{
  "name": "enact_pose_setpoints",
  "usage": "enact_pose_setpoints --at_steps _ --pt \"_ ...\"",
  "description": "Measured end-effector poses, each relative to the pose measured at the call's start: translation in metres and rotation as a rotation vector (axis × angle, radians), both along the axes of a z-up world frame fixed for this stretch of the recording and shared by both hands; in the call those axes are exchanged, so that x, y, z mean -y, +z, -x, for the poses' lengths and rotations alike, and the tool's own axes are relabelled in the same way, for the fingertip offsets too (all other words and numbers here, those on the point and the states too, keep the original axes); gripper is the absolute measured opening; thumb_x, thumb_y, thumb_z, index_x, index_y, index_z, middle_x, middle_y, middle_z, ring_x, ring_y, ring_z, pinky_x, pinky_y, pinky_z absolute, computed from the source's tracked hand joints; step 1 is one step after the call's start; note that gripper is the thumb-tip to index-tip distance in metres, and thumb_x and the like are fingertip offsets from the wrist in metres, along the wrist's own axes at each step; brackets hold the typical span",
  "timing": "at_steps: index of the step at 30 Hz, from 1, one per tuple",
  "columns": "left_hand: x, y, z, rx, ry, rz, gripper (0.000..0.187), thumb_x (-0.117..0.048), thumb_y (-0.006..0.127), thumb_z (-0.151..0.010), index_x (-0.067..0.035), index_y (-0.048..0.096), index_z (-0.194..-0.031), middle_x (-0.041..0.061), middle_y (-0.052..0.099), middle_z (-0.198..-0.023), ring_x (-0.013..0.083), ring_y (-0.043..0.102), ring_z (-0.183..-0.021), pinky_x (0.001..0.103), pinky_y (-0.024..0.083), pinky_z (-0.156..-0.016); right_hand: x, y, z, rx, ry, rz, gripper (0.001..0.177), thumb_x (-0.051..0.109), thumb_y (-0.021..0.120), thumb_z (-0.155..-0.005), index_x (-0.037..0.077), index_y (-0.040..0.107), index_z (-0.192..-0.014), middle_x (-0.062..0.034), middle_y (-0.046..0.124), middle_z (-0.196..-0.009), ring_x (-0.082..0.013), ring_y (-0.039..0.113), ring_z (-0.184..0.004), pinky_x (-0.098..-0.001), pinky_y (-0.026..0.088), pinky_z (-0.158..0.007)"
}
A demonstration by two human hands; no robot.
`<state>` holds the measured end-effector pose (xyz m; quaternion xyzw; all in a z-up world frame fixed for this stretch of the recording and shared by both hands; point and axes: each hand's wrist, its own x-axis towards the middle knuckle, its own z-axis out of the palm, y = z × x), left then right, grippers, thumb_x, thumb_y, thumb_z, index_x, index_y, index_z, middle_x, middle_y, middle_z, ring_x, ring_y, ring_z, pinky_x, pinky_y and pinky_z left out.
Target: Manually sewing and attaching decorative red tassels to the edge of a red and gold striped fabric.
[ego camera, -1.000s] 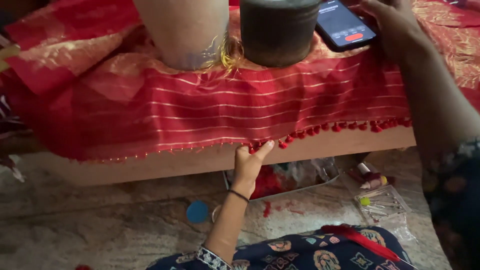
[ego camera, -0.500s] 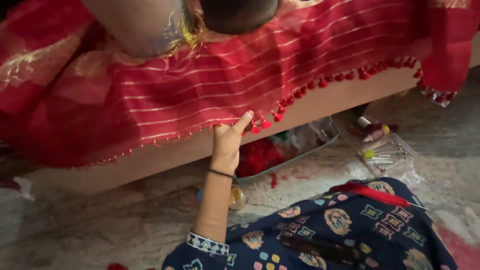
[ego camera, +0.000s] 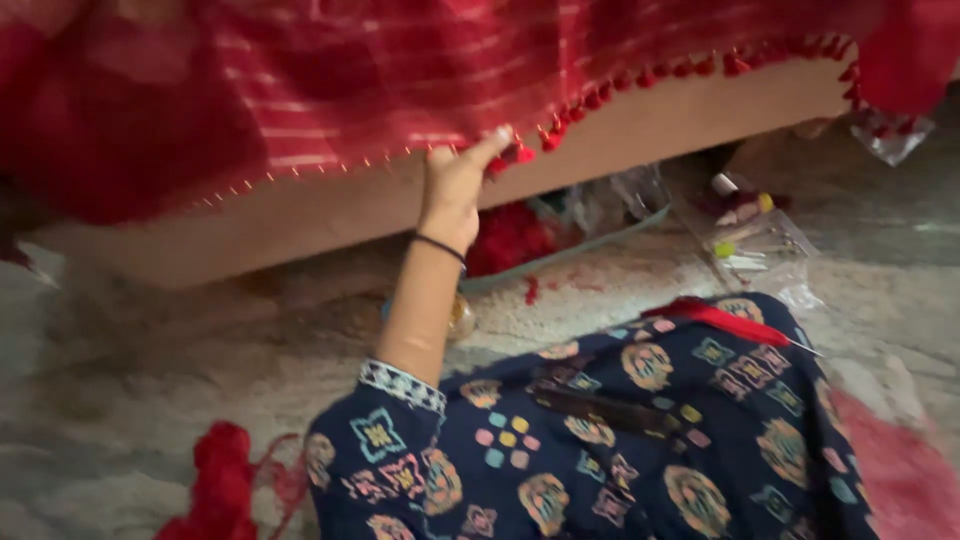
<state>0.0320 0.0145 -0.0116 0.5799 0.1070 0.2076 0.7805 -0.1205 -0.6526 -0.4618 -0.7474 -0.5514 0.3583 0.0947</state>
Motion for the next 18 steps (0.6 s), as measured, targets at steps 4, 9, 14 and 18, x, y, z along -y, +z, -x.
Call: enact_pose_setpoints --at_steps 4,9,14,18 --pt "0.001 0.002 0.010 -0.061 -0.052 0.045 0.016 -0.014 0.082 -0.084 -0.005 0.077 -0.097 0.002 0.077 -0.091 0.0125 0.071 -0.079 0.030 0.052 -0.065 -0.011 0.093 -0.032 -0.086 0.007 0.093 0.026 0.015 0.066 -0.088 0.013 0.073 -0.113 -0.0140 0.075 -0.092 -0.0314 0.075 -0.092 -0.0406 0.060 -0.079" --pt "-0.010 0.005 0.007 0.019 -0.115 -0.016 0.016 -0.017 0.080 -0.085 -0.007 0.077 -0.098 0.002 0.078 -0.091 0.0123 0.073 -0.080 0.029 0.053 -0.065 -0.224 0.378 -0.003 -0.257 -0.284 0.411 0.035 0.033 0.075 -0.088 0.021 0.068 -0.120 -0.0106 0.075 -0.088 -0.0271 0.076 -0.086 -0.0416 0.056 -0.077" --pt "-0.018 0.000 0.008 0.014 -0.087 -0.046 0.018 -0.017 0.080 -0.086 -0.006 0.079 -0.100 0.002 0.079 -0.094 0.0103 0.071 -0.081 0.028 0.052 -0.069 -0.157 0.205 -0.037 0.003 0.095 0.197 0.026 0.025 0.075 -0.089 0.011 0.070 -0.110 -0.0163 0.071 -0.093 -0.0358 0.068 -0.089 -0.0466 0.055 -0.076" --pt "-0.019 -0.004 0.011 -0.031 -0.062 -0.126 0.020 -0.020 0.079 -0.089 -0.004 0.080 -0.101 0.001 0.078 -0.094 0.0082 0.068 -0.081 0.027 0.052 -0.073 -0.028 -0.021 -0.072 0.086 0.356 0.400 0.023 0.022 0.066 -0.099 0.006 0.062 -0.116 -0.0134 0.066 -0.100 -0.0280 0.065 -0.097 -0.0410 0.054 -0.080"
